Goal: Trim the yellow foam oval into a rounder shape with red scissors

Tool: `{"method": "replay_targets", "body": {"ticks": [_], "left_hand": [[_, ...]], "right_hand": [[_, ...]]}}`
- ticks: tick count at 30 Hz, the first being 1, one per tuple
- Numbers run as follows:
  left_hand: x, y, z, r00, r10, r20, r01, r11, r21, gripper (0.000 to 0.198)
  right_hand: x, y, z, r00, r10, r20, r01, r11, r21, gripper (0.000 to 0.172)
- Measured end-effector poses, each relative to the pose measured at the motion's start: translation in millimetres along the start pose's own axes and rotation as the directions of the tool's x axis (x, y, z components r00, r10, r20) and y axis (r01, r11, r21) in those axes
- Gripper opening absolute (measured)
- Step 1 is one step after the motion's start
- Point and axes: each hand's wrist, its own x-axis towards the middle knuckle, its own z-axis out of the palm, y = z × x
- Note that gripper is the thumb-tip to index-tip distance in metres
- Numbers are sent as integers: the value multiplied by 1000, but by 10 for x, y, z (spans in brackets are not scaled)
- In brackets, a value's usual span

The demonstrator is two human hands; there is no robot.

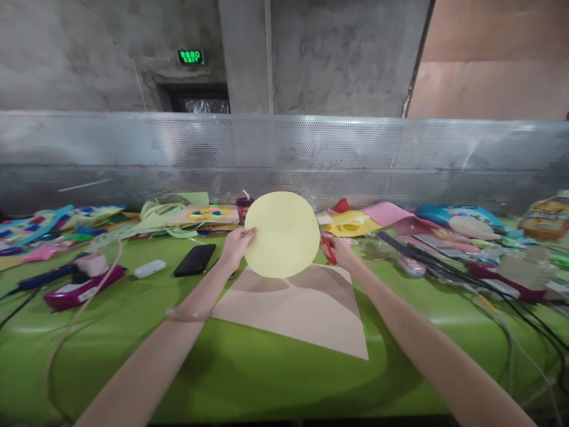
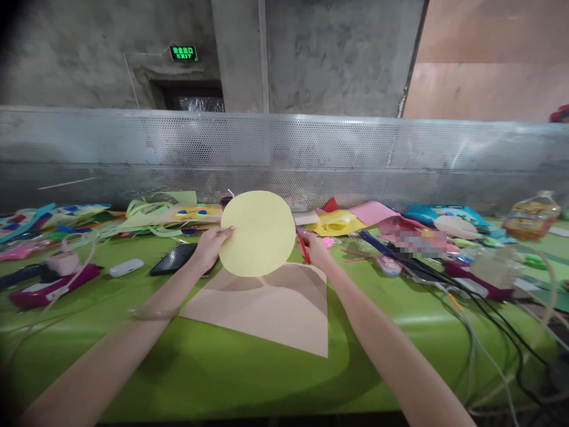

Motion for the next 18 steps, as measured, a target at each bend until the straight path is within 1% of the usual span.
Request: {"method": "replay_targets", "body": {"ticks": [2, 6, 8, 15, 18], "left_hand": [[-4, 3, 4, 1000, -3, -8, 3, 1000, 1, 40], [-12, 10, 15, 1000, -14, -5, 14, 1000, -19, 39], [-13, 13, 17, 1000, -13, -1, 13, 1000, -16, 38], [8, -13, 2, 1000, -10, 7, 10, 1000, -8, 38], [21, -33, -9, 1000, 12, -13, -12, 1000, -1, 39]], "right_hand": [[-10, -22, -1, 1000, 19, -15, -19, 1000, 19, 11], [-26, -62, -4, 999, 48, -5, -46, 982, 181, 10], [-28, -65, -3, 998, 57, 4, -57, 973, 222, 11], [-17, -9, 14, 1000, 10, 27, -15, 981, 193, 11], [-7, 12, 30, 1000, 8, 20, -12, 981, 192, 8]]}}
